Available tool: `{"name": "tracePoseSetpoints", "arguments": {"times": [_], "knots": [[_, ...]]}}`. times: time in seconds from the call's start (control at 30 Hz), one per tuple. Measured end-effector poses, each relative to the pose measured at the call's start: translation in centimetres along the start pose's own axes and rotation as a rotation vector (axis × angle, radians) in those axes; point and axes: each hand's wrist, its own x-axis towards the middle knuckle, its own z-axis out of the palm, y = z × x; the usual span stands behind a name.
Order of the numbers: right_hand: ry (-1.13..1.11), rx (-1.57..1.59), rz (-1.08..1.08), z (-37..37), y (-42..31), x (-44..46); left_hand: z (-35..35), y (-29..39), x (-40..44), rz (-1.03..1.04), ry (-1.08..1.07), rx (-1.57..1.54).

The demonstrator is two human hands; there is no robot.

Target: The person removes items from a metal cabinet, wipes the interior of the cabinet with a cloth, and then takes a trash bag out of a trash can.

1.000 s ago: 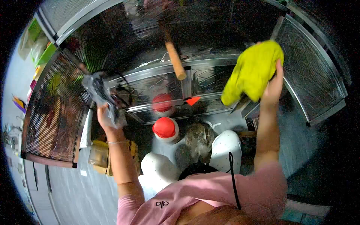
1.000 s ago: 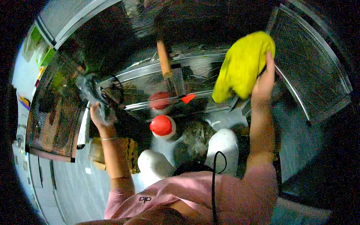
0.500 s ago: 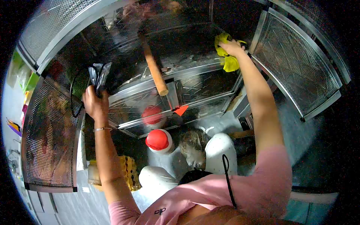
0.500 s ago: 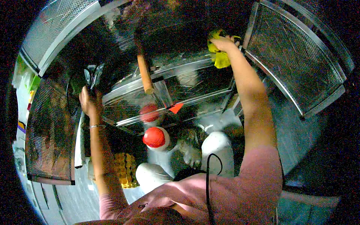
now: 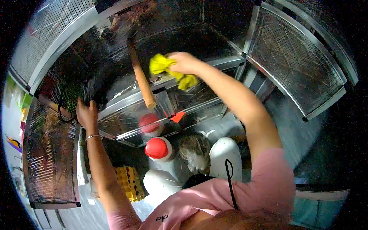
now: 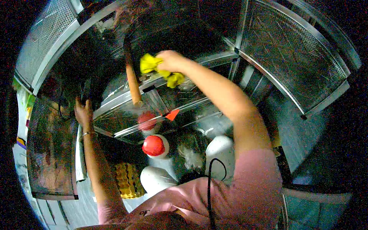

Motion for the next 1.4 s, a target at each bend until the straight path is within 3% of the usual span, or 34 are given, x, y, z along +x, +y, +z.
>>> {"name": "tracePoseSetpoints", "arguments": {"times": [0.07, 0.1, 0.13, 0.2, 0.27, 0.3, 0.37, 0.47, 0.53, 0.57, 0.7, 0.73, 0.77, 0.8, 0.83, 0.97, 1.07, 1.13, 1.27, 1.33, 1.4], "knots": [[0.046, 0.022, 0.216, -3.6, 1.4, -2.8, 0.5, -0.9, 0.0, 0.013, -0.002, -0.015], [0.035, -0.197, 0.266, -4.8, 4.1, -3.4, 0.7, -1.2, 0.0, 0.063, 0.046, -0.048], [0.089, -0.279, 0.476, -6.6, 4.4, -4.6, 0.9, -1.4, 0.0, 0.108, 0.099, -0.083], [0.207, -0.716, 0.397, -8.1, 8.8, -6.1, 0.8, -1.5, -0.1, 0.077, 0.087, -0.093], [0.117, -0.727, 0.589, -9.5, 12.1, -5.7, 0.5, -1.3, -0.1, 0.051, 0.082, -0.107], [0.075, -0.824, 0.582, -10.0, 11.9, -5.5, 0.2, -1.1, -0.3, 0.065, 0.081, -0.155], [0.042, -0.811, 0.66, -10.0, 14.3, -3.1, 1.7, -2.6, 0.0, 0.155, 0.155, -0.268], [0.049, -0.76, 0.742, -8.8, 18.4, 0.0, 1.7, -2.7, 0.1, 0.091, 0.112, -0.179], [0.353, -0.556, 0.479, -8.8, 17.6, 1.8, 1.4, -2.4, 0.1, 0.076, 0.088, -0.218], [0.525, -0.145, 0.433, -8.8, 16.5, 2.4, 1.5, -2.4, 0.1, 0.066, 0.052, -0.257], [0.24, -0.294, 0.442, -7.9, 33.7, 9.1, 2.3, -3.4, 0.0, 0.104, 0.064, -0.313], [0.135, -0.33, 0.408, -8.0, 41.7, 12.2, 2.5, -3.4, 0.0, 0.102, 0.095, -0.305], [-0.066, -0.397, 0.237, -7.4, 56.5, 17.1, 2.6, -3.5, -0.1, 0.101, 0.119, -0.291], [0.081, -0.347, 0.445, -7.6, 45.7, 14.5, 2.7, -3.6, -0.1, 0.09, 0.13, -0.279], [0.129, -0.338, 0.512, -7.1, 40.6, 14.2, 2.7, -3.5, -0.1, 0.085, 0.12, -0.283], [0.118, -0.342, 0.519, -4.2, 32.6, 18.8, 1.8, -2.0, -0.3, -0.004, 0.059, -0.312], [0.052, -0.326, 0.463, -0.4, 26.2, 22.3, 2.0, -2.1, -0.1, -0.019, 0.039, -0.294], [-0.002, -0.283, 0.412, 1.9, 21.6, 23.5, 3.3, -3.8, -0.1, 0.086, 0.155, -0.225], [-0.139, -0.192, 0.294, 5.4, 12.6, 22.9, 2.2, -2.6, -0.2, 0.044, 0.077, -0.203], [-0.156, -0.107, 0.119, 5.0, 6.6, 19.8, 2.5, -3.1, -0.1, 0.134, 0.096, -0.201], [-0.163, -0.055, -0.096, 4.6, 4.1, 16.4, 1.9, -2.4, -0.1, 0.074, 0.056, -0.234]]}}
